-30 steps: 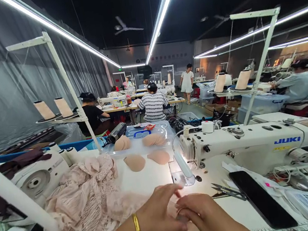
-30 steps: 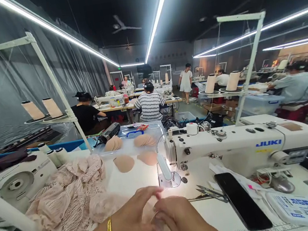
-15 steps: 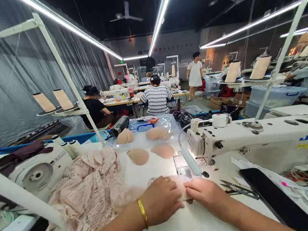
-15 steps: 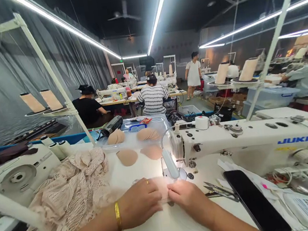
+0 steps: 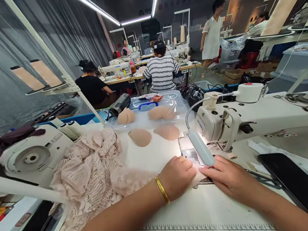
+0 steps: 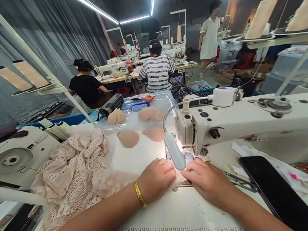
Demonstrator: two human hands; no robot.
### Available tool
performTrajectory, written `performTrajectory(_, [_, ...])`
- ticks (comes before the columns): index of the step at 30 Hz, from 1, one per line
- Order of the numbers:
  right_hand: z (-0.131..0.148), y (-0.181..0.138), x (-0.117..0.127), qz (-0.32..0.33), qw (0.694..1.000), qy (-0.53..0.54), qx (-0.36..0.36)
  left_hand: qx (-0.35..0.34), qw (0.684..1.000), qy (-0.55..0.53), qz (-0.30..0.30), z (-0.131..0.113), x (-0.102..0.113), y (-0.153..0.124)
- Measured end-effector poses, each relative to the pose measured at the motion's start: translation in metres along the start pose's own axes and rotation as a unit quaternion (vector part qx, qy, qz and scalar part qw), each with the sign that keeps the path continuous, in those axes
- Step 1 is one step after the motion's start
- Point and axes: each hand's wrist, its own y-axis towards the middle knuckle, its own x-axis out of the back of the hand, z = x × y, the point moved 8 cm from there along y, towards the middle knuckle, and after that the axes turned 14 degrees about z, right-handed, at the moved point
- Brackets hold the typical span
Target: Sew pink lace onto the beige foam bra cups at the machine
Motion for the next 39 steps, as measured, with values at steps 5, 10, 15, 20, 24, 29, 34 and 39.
performTrajectory(5, [-0.003,0.003,-0.002,0.018,1.0,0.008,-0.023,0.022,1.0,0.001,-0.022,0.004,-0.006,0.006])
performTrajectory(10, [-0.003,0.002,-0.002,0.018,0.999,0.014,-0.023,0.017,0.999,0.007,-0.05,0.002,-0.001,0.006])
performTrajectory(15, [-0.003,0.001,-0.004,0.024,0.999,0.015,-0.024,0.003,0.999,0.011,-0.032,0.0,0.0,0.007])
performTrajectory(20, [-0.003,0.002,-0.004,0.03,0.999,0.025,-0.027,0.004,1.0,-0.014,-0.013,0.004,-0.007,0.009])
performTrajectory(24, [-0.009,0.002,-0.006,0.034,0.997,0.032,-0.053,-0.023,0.999,-0.03,0.006,0.011,-0.012,0.018])
performTrajectory(29, [-0.017,0.003,-0.012,0.046,0.995,0.032,-0.077,-0.073,0.996,-0.041,0.0,0.024,-0.015,0.03])
performTrajectory(34, [-0.024,0.003,-0.014,0.041,0.993,0.031,-0.103,-0.094,0.994,-0.06,-0.004,0.036,-0.022,0.039])
performTrajectory(39, [-0.026,0.002,-0.014,0.034,0.993,0.023,-0.111,-0.102,0.992,-0.068,-0.025,0.039,-0.018,0.039])
